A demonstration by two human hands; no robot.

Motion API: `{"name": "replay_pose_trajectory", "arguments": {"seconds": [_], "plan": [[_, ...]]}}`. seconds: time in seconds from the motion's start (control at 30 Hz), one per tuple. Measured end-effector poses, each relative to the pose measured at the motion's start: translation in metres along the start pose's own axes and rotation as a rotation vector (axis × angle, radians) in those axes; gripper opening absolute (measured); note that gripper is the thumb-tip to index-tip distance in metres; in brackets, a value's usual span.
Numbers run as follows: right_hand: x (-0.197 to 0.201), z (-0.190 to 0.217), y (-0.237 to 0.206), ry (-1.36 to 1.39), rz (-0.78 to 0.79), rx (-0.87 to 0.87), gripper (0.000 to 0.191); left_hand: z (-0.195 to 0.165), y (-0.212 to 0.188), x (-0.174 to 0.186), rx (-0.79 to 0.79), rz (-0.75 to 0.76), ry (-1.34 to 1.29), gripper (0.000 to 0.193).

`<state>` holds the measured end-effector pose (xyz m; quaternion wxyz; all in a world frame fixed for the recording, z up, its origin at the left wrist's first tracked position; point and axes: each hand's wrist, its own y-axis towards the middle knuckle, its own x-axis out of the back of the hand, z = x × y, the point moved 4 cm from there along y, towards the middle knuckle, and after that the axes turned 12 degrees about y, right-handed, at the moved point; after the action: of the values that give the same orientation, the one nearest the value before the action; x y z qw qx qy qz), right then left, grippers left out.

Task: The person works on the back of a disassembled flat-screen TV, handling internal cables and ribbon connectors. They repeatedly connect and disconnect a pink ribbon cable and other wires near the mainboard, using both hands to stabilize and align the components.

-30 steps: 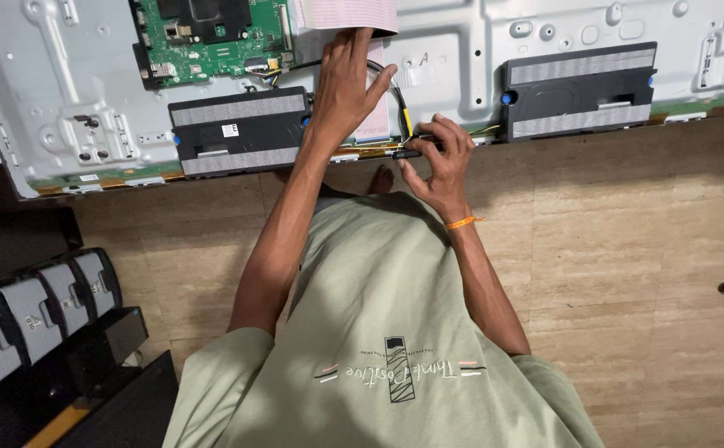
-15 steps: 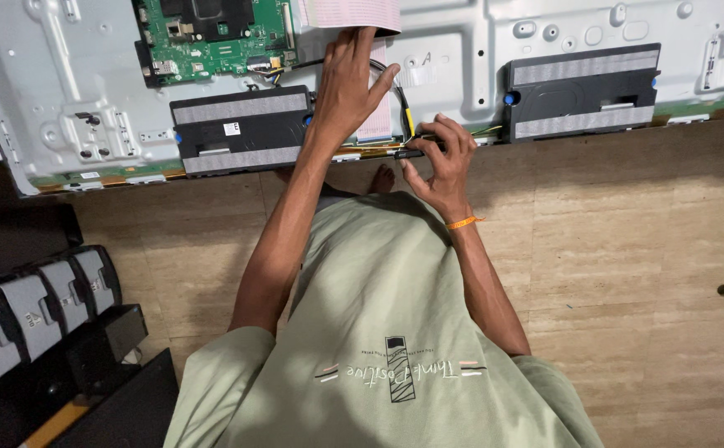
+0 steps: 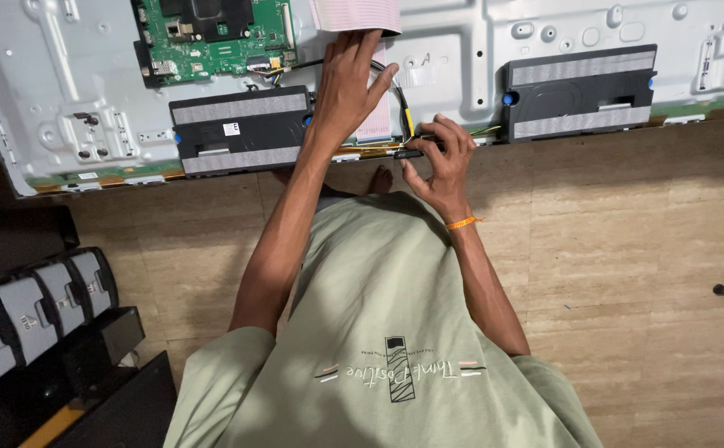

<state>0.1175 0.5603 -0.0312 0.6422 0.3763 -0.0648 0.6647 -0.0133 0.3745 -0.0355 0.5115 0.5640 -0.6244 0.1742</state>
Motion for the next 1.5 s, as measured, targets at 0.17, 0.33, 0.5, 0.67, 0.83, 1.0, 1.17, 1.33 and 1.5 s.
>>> {"name": "replay_pose_trajectory", "arguments": {"seconds": [0.17, 0.33, 0.5, 0.67, 0.83, 1.0, 1.17, 1.33, 1.5], "plan": [[0.0003, -0.0012, -0.0001, -0.004, 0.000, 0.005, 0.023, -0.0016, 0.0004, 0.0016, -0.001, -0.008, -0.010, 0.057], [0.0008, -0.0017, 0.0002, -0.008, -0.007, 0.010, 0.023, -0.0018, 0.0012, 0.0017, 0.002, -0.002, -0.027, 0.058], [0.0009, -0.0018, -0.0002, -0.010, -0.003, 0.005, 0.022, -0.0006, 0.0003, -0.0005, 0.022, 0.030, -0.020, 0.059], [0.0005, -0.0024, 0.0001, -0.011, -0.011, 0.014, 0.022, 0.0003, 0.0005, -0.0027, 0.002, 0.000, -0.009, 0.062], [-0.0004, -0.0029, -0.0006, -0.007, -0.014, 0.019, 0.022, 0.0014, -0.0014, -0.0032, -0.001, -0.002, 0.011, 0.063], [-0.0010, -0.0029, -0.0016, -0.008, -0.010, 0.013, 0.022, 0.0012, -0.0015, -0.0038, 0.002, -0.005, 0.014, 0.064], [-0.0014, -0.0021, 0.0006, -0.010, -0.012, 0.009, 0.020, 0.0023, -0.0010, -0.0028, 0.018, 0.020, -0.008, 0.065], [-0.0007, -0.0029, 0.0000, 0.011, 0.009, 0.003, 0.021, 0.0002, -0.0027, 0.0013, -0.007, -0.018, 0.011, 0.064], [-0.0005, -0.0036, -0.0012, 0.011, 0.005, 0.004, 0.022, 0.0000, -0.0034, -0.0011, 0.011, -0.003, 0.000, 0.064]]}}
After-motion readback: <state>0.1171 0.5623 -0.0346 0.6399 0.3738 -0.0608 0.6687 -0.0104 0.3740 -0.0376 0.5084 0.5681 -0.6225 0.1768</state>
